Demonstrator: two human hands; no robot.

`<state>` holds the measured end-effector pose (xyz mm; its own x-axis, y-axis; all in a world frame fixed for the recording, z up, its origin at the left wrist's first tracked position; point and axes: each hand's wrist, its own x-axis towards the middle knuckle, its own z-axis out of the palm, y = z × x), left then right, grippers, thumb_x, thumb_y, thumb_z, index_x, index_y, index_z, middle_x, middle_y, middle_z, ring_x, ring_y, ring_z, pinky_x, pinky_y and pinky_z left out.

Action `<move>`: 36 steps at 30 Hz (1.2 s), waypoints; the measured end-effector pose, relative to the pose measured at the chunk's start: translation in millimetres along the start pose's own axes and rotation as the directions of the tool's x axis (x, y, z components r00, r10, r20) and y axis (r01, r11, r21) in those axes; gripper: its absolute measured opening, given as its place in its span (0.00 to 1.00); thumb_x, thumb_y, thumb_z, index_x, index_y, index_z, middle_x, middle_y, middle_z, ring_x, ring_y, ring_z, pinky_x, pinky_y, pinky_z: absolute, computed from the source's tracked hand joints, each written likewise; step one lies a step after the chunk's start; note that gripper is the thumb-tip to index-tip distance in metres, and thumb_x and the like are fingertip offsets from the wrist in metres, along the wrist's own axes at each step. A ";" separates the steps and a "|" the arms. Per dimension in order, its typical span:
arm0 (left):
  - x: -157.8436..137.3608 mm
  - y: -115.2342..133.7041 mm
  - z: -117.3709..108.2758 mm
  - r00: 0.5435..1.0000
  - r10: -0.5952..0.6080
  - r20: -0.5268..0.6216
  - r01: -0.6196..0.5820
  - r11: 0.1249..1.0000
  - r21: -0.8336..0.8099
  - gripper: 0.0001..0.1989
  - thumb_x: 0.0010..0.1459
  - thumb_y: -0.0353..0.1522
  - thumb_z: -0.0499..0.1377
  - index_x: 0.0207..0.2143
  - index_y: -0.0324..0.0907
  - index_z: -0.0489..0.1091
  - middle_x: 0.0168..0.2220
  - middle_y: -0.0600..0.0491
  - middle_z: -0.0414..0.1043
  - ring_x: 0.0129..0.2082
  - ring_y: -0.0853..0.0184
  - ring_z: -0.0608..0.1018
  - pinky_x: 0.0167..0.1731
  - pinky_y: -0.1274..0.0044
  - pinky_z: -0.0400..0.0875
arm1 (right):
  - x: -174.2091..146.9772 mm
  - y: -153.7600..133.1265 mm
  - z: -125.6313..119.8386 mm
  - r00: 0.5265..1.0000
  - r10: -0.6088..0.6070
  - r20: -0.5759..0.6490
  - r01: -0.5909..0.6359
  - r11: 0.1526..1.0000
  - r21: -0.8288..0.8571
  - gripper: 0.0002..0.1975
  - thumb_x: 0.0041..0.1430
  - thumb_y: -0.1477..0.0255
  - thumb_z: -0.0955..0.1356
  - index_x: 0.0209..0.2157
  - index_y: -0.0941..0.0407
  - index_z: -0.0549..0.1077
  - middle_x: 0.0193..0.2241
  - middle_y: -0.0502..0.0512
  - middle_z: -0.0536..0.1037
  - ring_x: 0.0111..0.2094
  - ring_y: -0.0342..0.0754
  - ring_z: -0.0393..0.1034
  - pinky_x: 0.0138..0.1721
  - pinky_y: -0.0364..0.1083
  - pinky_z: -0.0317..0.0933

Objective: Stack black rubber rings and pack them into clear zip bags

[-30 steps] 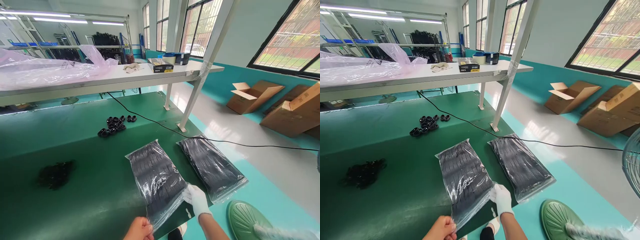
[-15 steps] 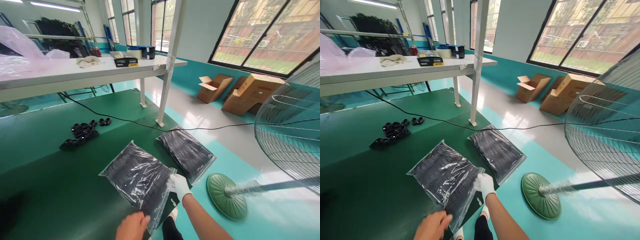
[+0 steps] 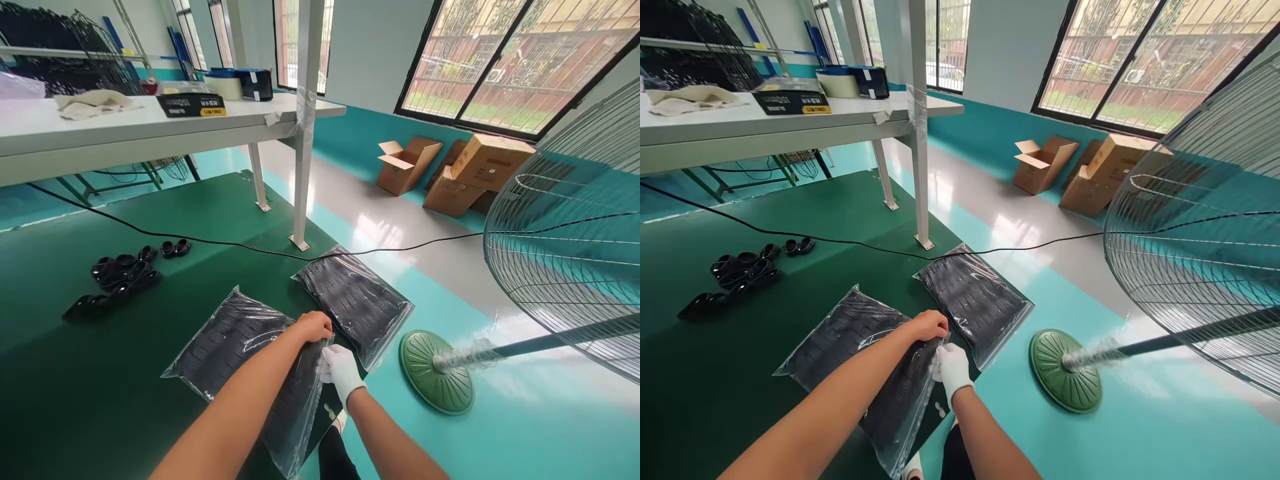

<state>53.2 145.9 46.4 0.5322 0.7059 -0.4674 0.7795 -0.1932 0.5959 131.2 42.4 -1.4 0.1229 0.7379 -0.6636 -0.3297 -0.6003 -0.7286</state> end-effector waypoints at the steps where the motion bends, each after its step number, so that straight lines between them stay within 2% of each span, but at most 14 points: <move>1: 3.7 -3.8 -0.3 1.000 -0.001 0.010 0.001 1.000 0.000 0.04 0.44 0.31 0.60 0.25 0.46 0.75 0.26 0.55 0.74 0.30 0.66 0.73 0.32 0.78 0.63 | 0.3 -0.8 0.6 1.000 0.029 -0.003 -0.029 1.000 0.006 0.14 0.41 0.66 0.68 0.18 0.55 0.57 0.10 0.41 0.57 0.10 0.37 0.53 0.12 0.39 0.52; 5: 11.9 -14.0 -5.2 1.000 0.001 0.011 -0.001 1.000 0.011 0.06 0.46 0.32 0.58 0.28 0.45 0.75 0.27 0.55 0.74 0.30 0.68 0.73 0.31 0.80 0.63 | 0.9 -4.2 5.8 0.995 0.098 -0.011 -0.098 0.995 0.014 0.11 0.42 0.71 0.67 0.19 0.55 0.58 0.09 0.41 0.58 0.10 0.38 0.55 0.13 0.40 0.54; 9: 18.1 -16.2 -10.3 1.000 -0.020 0.007 0.020 1.000 0.024 0.07 0.46 0.32 0.58 0.28 0.43 0.76 0.27 0.54 0.74 0.30 0.69 0.73 0.30 0.81 0.64 | -0.8 -5.9 11.5 0.994 0.108 -0.023 -0.108 0.994 0.022 0.10 0.44 0.72 0.66 0.19 0.55 0.58 0.08 0.40 0.55 0.09 0.36 0.52 0.12 0.38 0.51; 17: 24.2 -15.9 -15.2 0.988 -0.151 0.025 0.148 0.986 0.082 0.06 0.43 0.34 0.61 0.28 0.47 0.75 0.29 0.57 0.75 0.33 0.70 0.75 0.33 0.82 0.65 | -11.8 0.8 15.3 0.992 0.110 -0.056 -0.112 0.993 -0.032 0.10 0.46 0.74 0.64 0.18 0.55 0.56 0.08 0.40 0.56 0.09 0.37 0.52 0.11 0.38 0.50; 25: 27.7 -13.9 -20.7 0.965 -0.250 0.076 0.239 0.963 0.125 0.07 0.46 0.36 0.61 0.30 0.47 0.74 0.35 0.57 0.75 0.39 0.67 0.75 0.39 0.77 0.67 | -19.3 19.7 9.7 0.989 0.147 -0.030 -0.149 0.985 -0.089 0.10 0.46 0.69 0.66 0.21 0.55 0.59 0.11 0.44 0.61 0.12 0.38 0.57 0.13 0.38 0.51; 30: 29.8 -12.8 -21.0 0.955 -0.250 0.159 0.231 0.965 0.126 0.13 0.54 0.38 0.57 0.38 0.40 0.69 0.41 0.52 0.71 0.43 0.66 0.72 0.44 0.67 0.66 | -23.2 30.2 10.0 0.979 0.204 0.010 -0.201 0.974 -0.106 0.12 0.45 0.67 0.67 0.21 0.55 0.58 0.10 0.42 0.58 0.10 0.37 0.53 0.11 0.38 0.48; 36: 29.3 -13.5 -20.5 0.952 -0.234 0.196 0.206 0.967 0.149 0.14 0.56 0.38 0.55 0.42 0.39 0.66 0.45 0.50 0.68 0.45 0.64 0.71 0.45 0.65 0.66 | -31.2 40.6 7.4 0.973 0.230 0.023 -0.226 0.966 -0.124 0.13 0.43 0.68 0.68 0.21 0.54 0.57 0.10 0.41 0.57 0.10 0.38 0.54 0.12 0.38 0.49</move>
<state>51.5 183.2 38.0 0.3895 0.5842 -0.7120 0.9129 -0.1426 0.3824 107.1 -2.8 -9.0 0.0223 0.5866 -0.8096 -0.2303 -0.7850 -0.5751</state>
